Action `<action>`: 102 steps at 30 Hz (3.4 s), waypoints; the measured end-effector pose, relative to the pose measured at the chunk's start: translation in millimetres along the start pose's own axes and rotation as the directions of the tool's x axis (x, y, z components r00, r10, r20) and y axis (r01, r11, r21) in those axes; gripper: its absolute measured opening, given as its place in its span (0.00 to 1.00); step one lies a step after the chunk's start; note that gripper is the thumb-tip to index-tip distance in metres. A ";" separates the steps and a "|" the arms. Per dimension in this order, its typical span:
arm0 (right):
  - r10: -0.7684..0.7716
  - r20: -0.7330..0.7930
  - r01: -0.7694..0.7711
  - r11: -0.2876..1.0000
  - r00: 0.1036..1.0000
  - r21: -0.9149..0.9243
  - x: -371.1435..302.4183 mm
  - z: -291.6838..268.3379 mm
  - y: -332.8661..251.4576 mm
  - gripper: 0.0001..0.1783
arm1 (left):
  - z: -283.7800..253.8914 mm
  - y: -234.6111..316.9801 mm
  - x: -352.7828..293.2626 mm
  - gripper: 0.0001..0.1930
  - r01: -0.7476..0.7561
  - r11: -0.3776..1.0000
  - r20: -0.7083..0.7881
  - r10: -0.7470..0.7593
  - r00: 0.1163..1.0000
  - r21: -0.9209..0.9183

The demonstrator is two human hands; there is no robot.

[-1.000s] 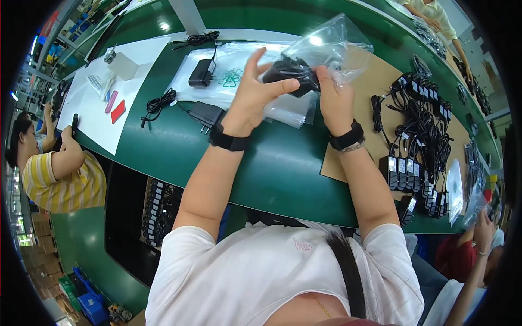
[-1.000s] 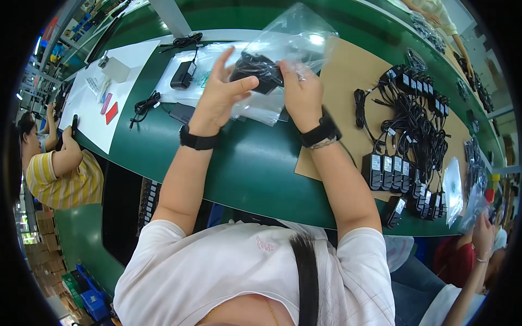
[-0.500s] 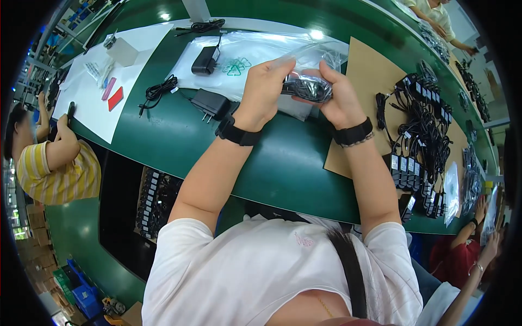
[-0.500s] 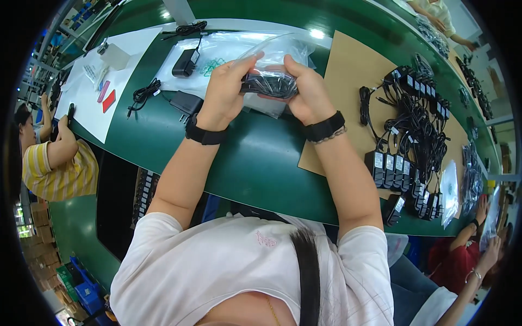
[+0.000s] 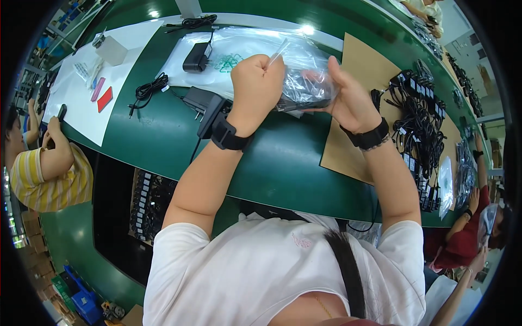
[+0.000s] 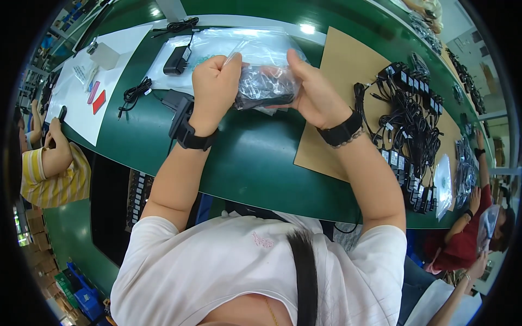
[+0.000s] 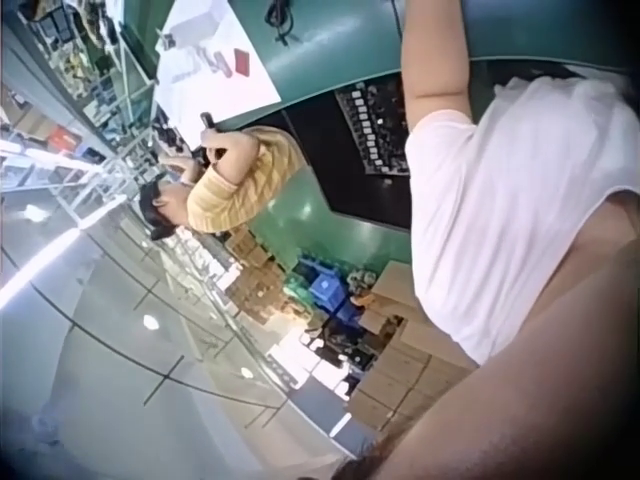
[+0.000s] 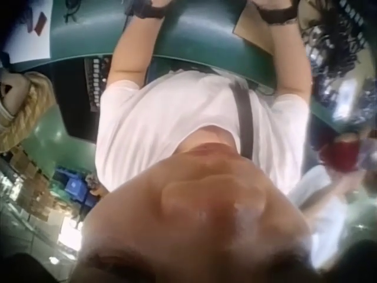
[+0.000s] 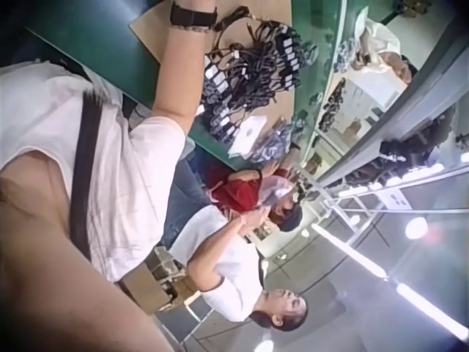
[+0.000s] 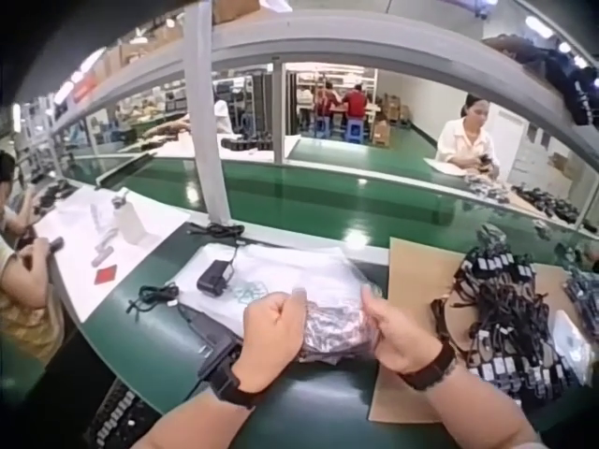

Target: The person packages power adapters by hand, picking up an adapter, folding its cord, and sliding it into a plastic bag. The bagged item is then set aside on a cardboard sheet, and the process is repeated.

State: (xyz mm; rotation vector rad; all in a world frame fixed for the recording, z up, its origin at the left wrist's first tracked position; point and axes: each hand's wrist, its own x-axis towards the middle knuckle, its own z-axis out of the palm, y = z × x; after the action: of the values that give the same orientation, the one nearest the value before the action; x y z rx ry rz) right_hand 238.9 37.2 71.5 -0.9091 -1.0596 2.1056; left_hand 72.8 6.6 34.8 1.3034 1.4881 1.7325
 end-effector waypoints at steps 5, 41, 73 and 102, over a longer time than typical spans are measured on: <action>0.003 0.218 0.079 0.928 0.976 -0.364 -1.2 3.9 -10.9 0.34 | -0.6 8.5 0.3 0.19 -0.091 0.992 -0.006 0.091 0.996 0.089; -0.140 -0.025 -0.086 -0.446 0.990 -0.891 -30.3 -143.9 -68.2 0.29 | -33.9 78.7 -34.2 0.24 -0.453 0.872 0.050 0.469 0.882 -0.184; -0.566 -0.188 0.325 0.680 0.803 -0.657 -123.5 -7.9 -35.1 0.25 | 31.8 28.8 6.9 0.20 0.537 0.540 0.414 -0.343 0.843 -0.647; -0.568 0.261 0.459 0.239 0.781 -0.856 -39.7 -15.2 51.8 0.32 | 14.6 14.1 -19.0 0.27 0.422 0.801 0.439 -0.226 0.870 -0.424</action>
State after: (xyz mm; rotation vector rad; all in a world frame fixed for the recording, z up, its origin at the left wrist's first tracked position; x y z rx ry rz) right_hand 263.2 -12.0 33.1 -0.8810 -2.1512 0.7757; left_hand 96.4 -6.7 40.8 0.9447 0.8860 1.4133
